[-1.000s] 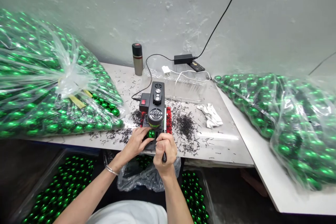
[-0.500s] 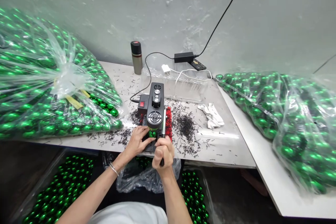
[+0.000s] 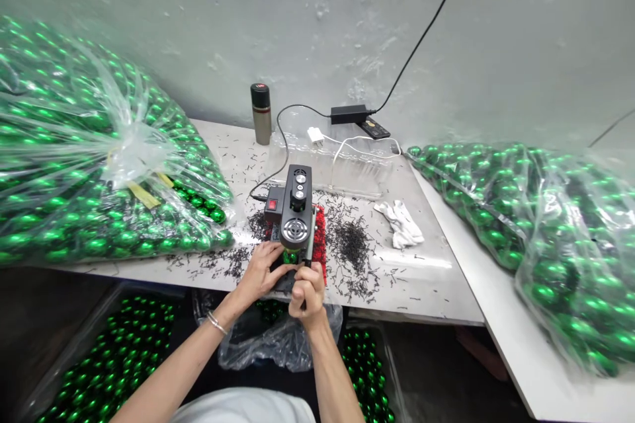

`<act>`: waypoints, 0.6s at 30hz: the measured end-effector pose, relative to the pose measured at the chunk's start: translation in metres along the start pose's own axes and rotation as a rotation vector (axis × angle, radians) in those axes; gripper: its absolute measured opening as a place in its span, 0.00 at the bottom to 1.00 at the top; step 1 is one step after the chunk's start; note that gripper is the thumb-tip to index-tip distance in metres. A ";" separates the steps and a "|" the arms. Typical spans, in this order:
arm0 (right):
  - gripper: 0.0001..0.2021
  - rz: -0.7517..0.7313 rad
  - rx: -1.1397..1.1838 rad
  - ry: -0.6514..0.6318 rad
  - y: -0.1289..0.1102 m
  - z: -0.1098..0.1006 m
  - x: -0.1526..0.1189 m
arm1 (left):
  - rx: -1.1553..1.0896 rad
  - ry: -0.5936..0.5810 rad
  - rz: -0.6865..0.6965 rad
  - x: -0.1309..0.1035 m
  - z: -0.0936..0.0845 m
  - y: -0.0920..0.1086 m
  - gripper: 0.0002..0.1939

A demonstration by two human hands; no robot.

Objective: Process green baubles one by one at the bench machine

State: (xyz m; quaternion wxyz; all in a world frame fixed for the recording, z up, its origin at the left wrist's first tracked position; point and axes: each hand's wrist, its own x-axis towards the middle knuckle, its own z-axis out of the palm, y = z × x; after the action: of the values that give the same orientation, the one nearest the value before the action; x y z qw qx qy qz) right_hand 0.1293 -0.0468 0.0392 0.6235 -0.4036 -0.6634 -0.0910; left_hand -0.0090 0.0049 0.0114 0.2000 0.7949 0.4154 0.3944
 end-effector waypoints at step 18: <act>0.15 0.193 0.119 0.099 -0.026 -0.010 0.038 | 0.349 0.250 -0.118 -0.007 -0.084 -0.031 0.15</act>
State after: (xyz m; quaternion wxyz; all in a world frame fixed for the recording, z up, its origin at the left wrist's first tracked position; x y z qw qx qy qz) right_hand 0.1234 -0.0541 0.0855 0.6844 -0.4226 -0.5941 -0.0110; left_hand -0.0935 0.0158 0.0391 0.0291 0.7368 0.5448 0.3993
